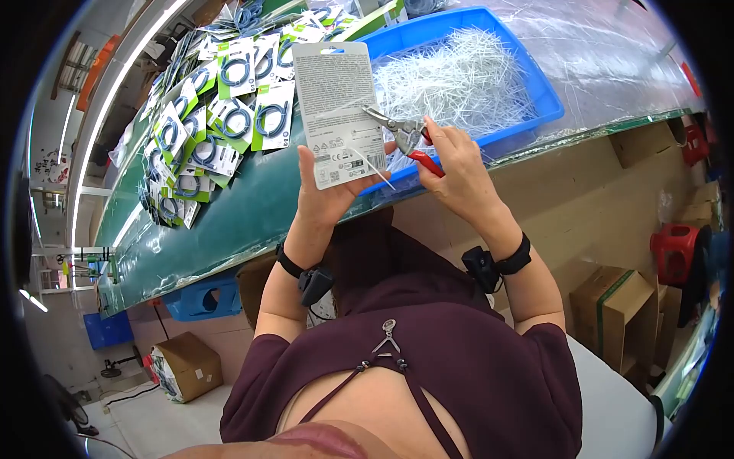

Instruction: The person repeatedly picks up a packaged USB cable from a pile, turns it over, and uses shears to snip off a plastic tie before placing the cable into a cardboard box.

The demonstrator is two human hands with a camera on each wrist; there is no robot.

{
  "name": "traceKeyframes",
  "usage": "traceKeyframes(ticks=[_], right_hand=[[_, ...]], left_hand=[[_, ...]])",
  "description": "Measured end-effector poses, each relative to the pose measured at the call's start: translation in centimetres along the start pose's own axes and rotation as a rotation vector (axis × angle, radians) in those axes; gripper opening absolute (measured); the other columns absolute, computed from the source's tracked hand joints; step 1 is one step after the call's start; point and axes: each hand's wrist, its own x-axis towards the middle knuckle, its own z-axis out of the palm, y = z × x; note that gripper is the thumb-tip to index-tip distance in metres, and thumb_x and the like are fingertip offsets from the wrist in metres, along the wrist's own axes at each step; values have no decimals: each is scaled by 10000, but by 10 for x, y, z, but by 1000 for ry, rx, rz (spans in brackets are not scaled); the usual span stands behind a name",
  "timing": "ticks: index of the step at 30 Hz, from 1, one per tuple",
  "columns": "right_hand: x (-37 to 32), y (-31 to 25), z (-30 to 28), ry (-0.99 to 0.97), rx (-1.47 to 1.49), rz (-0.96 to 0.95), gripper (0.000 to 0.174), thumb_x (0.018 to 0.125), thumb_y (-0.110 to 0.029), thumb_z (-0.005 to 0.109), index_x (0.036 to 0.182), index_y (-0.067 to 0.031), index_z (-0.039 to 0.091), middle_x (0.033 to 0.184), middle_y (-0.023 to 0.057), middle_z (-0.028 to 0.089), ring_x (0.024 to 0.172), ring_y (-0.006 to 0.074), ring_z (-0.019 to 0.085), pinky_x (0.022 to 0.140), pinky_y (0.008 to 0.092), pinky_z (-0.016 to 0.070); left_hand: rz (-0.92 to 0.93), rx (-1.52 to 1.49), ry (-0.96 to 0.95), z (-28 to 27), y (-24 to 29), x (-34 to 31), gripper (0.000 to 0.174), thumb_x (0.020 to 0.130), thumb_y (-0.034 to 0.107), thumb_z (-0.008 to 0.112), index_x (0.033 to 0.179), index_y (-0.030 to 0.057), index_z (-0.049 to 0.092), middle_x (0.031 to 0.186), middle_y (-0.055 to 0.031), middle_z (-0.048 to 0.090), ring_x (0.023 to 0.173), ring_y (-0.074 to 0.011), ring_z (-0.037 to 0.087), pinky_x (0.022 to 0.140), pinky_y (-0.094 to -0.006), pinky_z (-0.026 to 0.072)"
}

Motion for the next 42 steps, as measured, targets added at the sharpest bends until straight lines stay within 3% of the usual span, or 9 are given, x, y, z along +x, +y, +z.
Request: traceKeyframes(ticks=[6,15,19,22,26,42], right_hand=[[0,5,5,40,-146,-40,610,786,-98,669,1337,45,451,1078,178,581,975,322,579,826,373,477],[-10,13,-1,-29,-84,123,548,800,-154,692,1270,52,498,1004,188,588,905,341,593,791,382,490],[-15,7,-9,-29,-77,105,552,793,-179,715,1256,42,511,1018,183,584,910,337,592,795,379,490],[-10,-4,-18,6,-50,-13,559,784,-198,733,1247,32,519,1026,178,583,911,330,592,794,375,490],[-6,-8,-20,51,-107,-23,576,776,-217,749,1251,16,523,1041,166,581,911,319,593,796,375,489],[-4,-8,-12,3,-86,25,549,793,-230,738,1242,8,530,1081,168,589,942,326,604,795,387,500]], left_hand=[[13,62,29,-2,-6,4,783,912,600,492,1419,25,336,1330,-158,508,1228,-332,525,901,-473,528],[-52,103,139,6,-19,7,714,935,562,488,1393,29,364,1290,-150,534,1177,-320,560,882,-468,539],[-33,250,186,11,-22,7,727,934,594,455,1394,39,359,1287,-156,537,1162,-319,568,883,-484,537],[-135,-75,88,13,-18,7,770,924,652,399,1407,55,340,1309,-162,523,1162,-315,567,889,-508,530],[-163,-83,67,19,-21,4,808,910,696,356,1419,69,324,1332,-164,505,1170,-314,562,907,-525,517],[-168,-75,44,17,-31,6,832,895,703,384,1440,81,293,1358,-166,481,1209,-319,532,950,-538,490]])
